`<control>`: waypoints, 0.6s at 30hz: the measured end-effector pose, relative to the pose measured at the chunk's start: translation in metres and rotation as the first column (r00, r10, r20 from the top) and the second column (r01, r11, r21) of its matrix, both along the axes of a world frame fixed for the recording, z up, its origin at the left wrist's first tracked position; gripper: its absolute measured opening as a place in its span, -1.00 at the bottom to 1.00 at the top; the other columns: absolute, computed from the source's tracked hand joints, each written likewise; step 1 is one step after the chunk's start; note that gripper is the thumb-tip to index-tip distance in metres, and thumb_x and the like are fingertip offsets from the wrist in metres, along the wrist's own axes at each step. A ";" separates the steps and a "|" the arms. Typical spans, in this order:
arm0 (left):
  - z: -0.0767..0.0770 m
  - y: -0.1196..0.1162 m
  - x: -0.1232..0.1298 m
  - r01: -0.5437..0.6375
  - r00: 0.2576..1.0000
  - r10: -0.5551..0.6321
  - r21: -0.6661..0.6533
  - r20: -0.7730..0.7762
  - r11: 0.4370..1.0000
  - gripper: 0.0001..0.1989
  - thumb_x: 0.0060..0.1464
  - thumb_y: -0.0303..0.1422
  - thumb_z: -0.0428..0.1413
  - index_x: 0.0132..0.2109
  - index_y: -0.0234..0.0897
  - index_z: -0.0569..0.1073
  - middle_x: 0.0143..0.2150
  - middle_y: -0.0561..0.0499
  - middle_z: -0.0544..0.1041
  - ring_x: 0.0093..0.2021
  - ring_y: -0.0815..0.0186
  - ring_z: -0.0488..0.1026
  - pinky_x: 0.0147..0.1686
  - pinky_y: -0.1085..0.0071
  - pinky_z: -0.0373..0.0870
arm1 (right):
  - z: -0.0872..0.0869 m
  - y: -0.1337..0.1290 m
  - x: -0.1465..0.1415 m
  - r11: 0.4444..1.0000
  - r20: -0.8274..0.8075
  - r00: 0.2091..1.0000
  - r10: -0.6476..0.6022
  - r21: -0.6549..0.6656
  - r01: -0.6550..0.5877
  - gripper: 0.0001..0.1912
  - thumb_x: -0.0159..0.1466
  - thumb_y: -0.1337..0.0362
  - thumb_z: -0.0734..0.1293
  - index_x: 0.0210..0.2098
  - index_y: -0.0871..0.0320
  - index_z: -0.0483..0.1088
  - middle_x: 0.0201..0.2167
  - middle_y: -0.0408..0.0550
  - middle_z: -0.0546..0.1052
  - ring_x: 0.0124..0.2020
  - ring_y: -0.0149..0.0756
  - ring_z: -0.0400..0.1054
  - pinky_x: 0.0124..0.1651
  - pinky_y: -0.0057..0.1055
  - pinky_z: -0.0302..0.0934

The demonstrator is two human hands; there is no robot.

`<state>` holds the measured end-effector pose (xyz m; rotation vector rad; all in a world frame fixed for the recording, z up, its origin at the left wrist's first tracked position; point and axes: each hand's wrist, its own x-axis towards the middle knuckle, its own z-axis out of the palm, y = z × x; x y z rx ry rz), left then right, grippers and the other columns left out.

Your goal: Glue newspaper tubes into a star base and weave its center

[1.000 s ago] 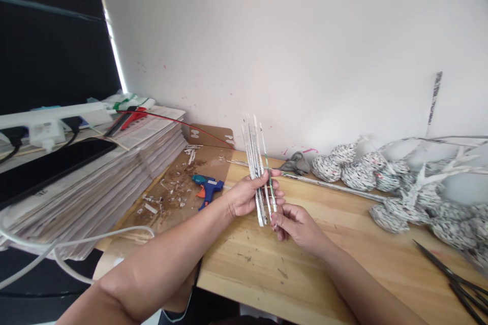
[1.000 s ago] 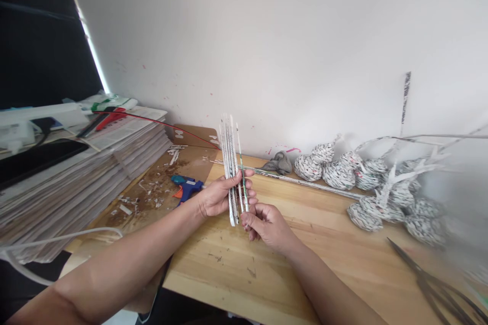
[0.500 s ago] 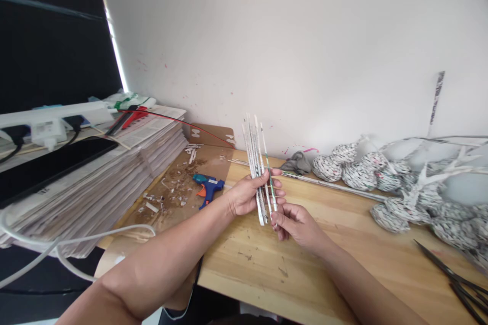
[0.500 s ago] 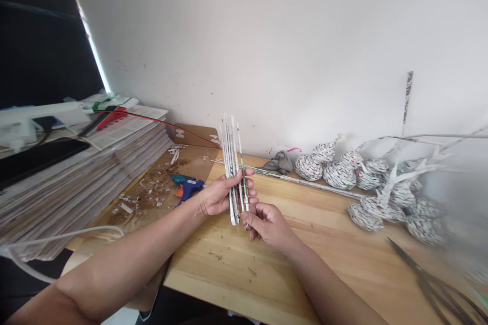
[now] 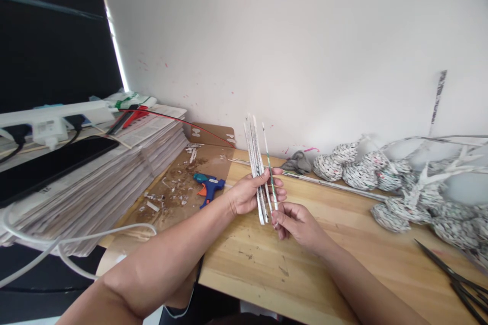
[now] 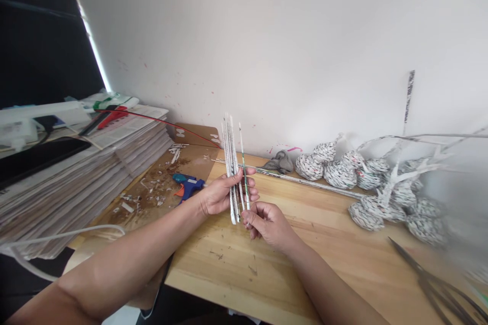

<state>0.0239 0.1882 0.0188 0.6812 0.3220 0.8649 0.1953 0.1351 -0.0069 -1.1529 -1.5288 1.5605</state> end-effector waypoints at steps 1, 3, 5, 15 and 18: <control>0.000 0.000 0.000 -0.001 1.000 0.001 0.000 0.000 1.000 -0.69 0.17 -0.30 0.09 0.01 -0.34 0.44 -0.25 -0.09 0.50 -0.26 0.21 0.55 -0.12 0.14 0.50 | 0.000 0.000 0.000 1.000 -0.001 1.000 0.000 0.002 0.000 -0.58 0.12 -0.05 0.40 -0.48 0.22 0.34 -0.57 -0.18 0.40 -0.65 -0.48 0.28 -0.54 -0.47 0.18; 0.000 0.000 0.000 -0.002 1.000 0.002 -0.004 -0.002 1.000 -0.70 0.17 -0.29 0.08 0.00 -0.34 0.44 -0.25 -0.09 0.50 -0.25 0.21 0.55 -0.13 0.16 0.50 | 0.000 0.000 0.000 1.000 -0.002 1.000 -0.003 0.005 0.003 -0.59 0.13 -0.04 0.39 -0.48 0.21 0.34 -0.56 -0.18 0.40 -0.64 -0.49 0.28 -0.53 -0.47 0.18; -0.001 0.001 0.000 -0.005 1.000 0.005 -0.009 -0.002 1.000 -0.70 0.17 -0.28 0.08 0.00 -0.32 0.44 -0.24 -0.10 0.51 -0.26 0.21 0.55 -0.14 0.17 0.51 | 0.000 -0.001 0.000 1.000 0.001 1.000 -0.006 0.008 0.006 -0.58 0.13 -0.05 0.39 -0.49 0.21 0.34 -0.57 -0.19 0.40 -0.64 -0.49 0.28 -0.54 -0.48 0.18; -0.001 0.003 0.001 -0.081 0.997 0.081 -0.045 -0.008 0.996 -0.81 0.14 -0.31 0.11 -0.14 -0.32 0.42 -0.33 0.00 0.47 -0.35 0.27 0.53 -0.21 0.18 0.53 | 0.003 -0.002 -0.001 1.000 -0.031 0.999 0.009 0.018 -0.008 -0.62 0.12 0.00 0.42 -0.48 0.19 0.32 -0.58 -0.21 0.39 -0.63 -0.48 0.28 -0.51 -0.47 0.18; -0.003 0.006 0.001 -0.117 0.993 0.117 -0.072 0.002 0.990 -0.80 0.16 -0.30 0.09 -0.13 -0.32 0.41 -0.34 0.00 0.47 -0.35 0.28 0.53 -0.20 0.18 0.53 | 0.005 -0.003 -0.002 0.999 -0.060 0.998 0.029 0.047 -0.026 -0.67 0.05 0.10 0.49 -0.39 0.18 0.36 -0.55 -0.22 0.41 -0.55 -0.47 0.31 -0.42 -0.46 0.23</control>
